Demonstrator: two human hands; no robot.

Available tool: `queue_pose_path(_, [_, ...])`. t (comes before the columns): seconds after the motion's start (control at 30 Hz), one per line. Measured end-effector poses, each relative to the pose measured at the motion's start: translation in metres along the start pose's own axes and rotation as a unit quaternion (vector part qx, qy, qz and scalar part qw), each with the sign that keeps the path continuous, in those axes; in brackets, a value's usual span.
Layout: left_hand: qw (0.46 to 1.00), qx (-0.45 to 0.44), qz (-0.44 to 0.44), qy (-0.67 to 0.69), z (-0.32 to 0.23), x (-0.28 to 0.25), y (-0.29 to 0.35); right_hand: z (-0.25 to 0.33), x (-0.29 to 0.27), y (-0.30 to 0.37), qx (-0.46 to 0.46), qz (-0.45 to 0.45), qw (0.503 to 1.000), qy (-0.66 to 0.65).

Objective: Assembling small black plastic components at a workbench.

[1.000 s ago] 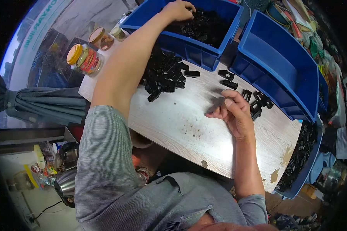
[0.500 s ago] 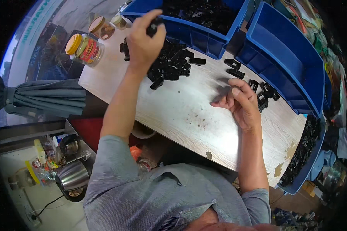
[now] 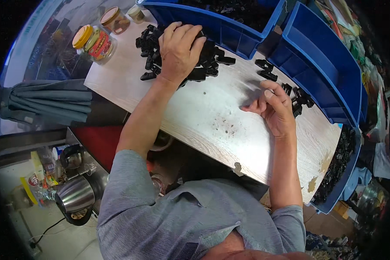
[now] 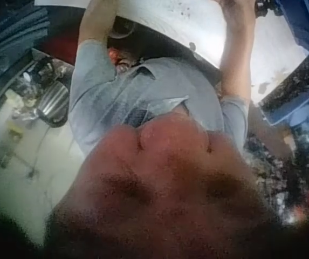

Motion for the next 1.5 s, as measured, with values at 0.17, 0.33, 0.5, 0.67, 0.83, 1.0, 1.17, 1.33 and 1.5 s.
queue_pose_path(0.17, [0.996,0.005,-0.032,0.079,-0.013,-0.018,-0.01,0.002,0.002,0.001,-0.007,-0.001,1.0,0.023])
queue_pose_path(0.33, [0.913,-0.21,0.016,0.35,-0.011,-0.006,0.007,0.003,0.005,0.002,-0.008,-0.009,0.998,0.055])
queue_pose_path(0.5, [0.775,-0.324,0.055,0.54,-0.027,0.01,0.039,0.005,0.006,0.005,-0.005,-0.018,0.997,0.069])
queue_pose_path(0.67, [0.767,-0.304,0.131,0.549,-0.046,0.022,0.059,0.005,0.004,0.009,-0.019,-0.035,0.997,0.071])
queue_pose_path(0.83, [0.935,-0.148,0.245,0.209,-0.077,0.011,0.056,0.011,0.001,0.024,-0.066,-0.139,0.979,0.133])
queue_pose_path(1.0, [0.972,0.008,0.138,0.191,-0.104,-0.003,0.055,0.009,-0.003,0.059,-0.036,-0.187,0.969,0.156])
queue_pose_path(1.17, [0.973,0.043,0.136,0.179,-0.115,0.0,0.059,0.035,-0.056,0.111,-0.058,-0.33,0.926,0.176])
queue_pose_path(1.33, [0.975,0.053,0.11,0.187,-0.127,-0.006,0.062,0.056,-0.073,0.133,-0.045,-0.415,0.876,0.243])
queue_pose_path(1.5, [0.977,0.061,0.156,0.136,-0.137,-0.004,0.064,0.059,-0.071,0.122,-0.02,-0.41,0.853,0.322])
Point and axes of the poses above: each hand's wrist, its own y-axis away from the middle knuckle, its own x-axis out of the palm, z = x × y, the point moved 9 cm from there along -y, towards the middle knuckle
